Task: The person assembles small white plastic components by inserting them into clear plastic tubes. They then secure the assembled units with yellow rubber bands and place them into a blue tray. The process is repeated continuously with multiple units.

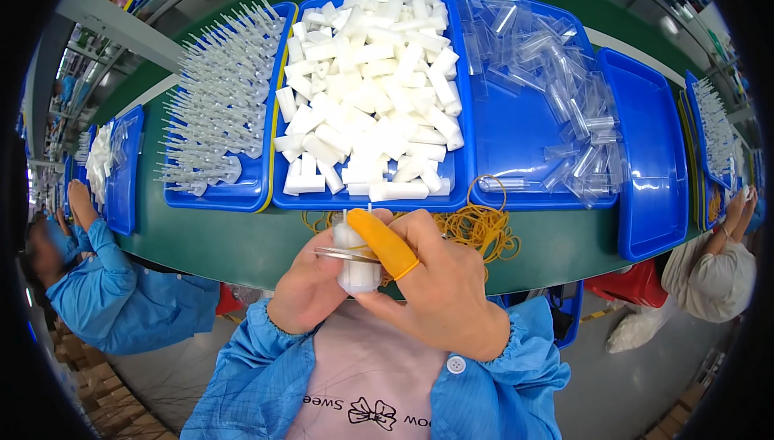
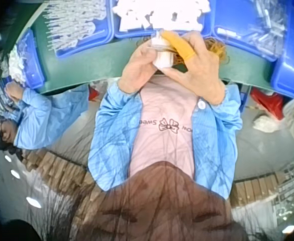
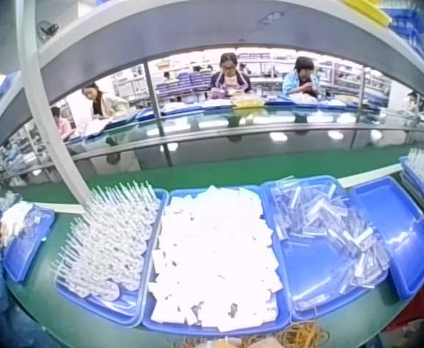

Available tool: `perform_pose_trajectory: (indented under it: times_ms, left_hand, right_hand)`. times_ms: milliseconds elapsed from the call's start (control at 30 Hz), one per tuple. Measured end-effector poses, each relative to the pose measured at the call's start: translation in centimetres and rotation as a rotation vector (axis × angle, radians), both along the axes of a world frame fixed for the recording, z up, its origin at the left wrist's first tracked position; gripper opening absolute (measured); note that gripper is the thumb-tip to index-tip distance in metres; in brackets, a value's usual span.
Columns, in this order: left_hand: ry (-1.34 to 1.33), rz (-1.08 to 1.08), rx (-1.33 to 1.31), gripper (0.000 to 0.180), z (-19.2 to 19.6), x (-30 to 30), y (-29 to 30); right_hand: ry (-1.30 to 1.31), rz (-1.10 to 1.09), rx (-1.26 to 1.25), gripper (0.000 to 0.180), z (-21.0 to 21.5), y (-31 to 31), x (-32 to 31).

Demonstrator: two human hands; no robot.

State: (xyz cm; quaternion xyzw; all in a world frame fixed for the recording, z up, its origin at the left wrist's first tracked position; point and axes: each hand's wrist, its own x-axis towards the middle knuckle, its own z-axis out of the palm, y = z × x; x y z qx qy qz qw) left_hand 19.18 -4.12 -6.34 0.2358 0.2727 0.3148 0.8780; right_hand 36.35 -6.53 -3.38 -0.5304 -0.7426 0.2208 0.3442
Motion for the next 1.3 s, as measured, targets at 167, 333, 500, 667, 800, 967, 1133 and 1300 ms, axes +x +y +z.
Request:
perform_pose_trajectory:
  times_ms: [167,333,500,667,800,967,1133,1300]
  left_hand:
    - [-0.201,-0.092,-0.072,0.063,-0.8,-0.7,0.4]
    - [-0.163,-0.122,-0.062,0.068,0.1,-0.5,0.6]
    - [0.135,-0.016,0.238,0.069,0.9,-0.3,0.4]
    - [0.113,-0.032,0.329,0.064,0.9,-0.7,0.4]
    - [-0.028,-0.088,0.005,0.067,0.7,-0.6,0.5]
    - [-0.072,-0.125,-0.087,0.069,1.1,0.0,0.7]
    - [-0.175,-0.115,-0.105,0.067,-0.6,-0.2,0.6]
    - [-0.354,-0.170,-0.171,0.065,-1.2,-0.4,0.9]
  right_hand:
    - [0.116,-0.058,-0.023,0.066,0.5,0.1,0.1]
    - [0.046,-0.028,0.037,0.066,0.3,0.0,0.6]
    - [-0.077,-0.046,0.068,0.065,0.2,-0.5,0.4]
    - [0.004,-0.037,0.030,0.065,0.6,-0.3,0.2]
    - [0.060,-0.033,0.018,0.068,0.7,-0.1,0.7]
    - [0.075,0.006,-0.061,0.069,0.8,0.2,1.1]
    - [0.087,0.022,-0.031,0.067,0.4,0.0,0.9]
    - [0.098,-0.041,-0.021,0.064,1.0,0.0,1.0]
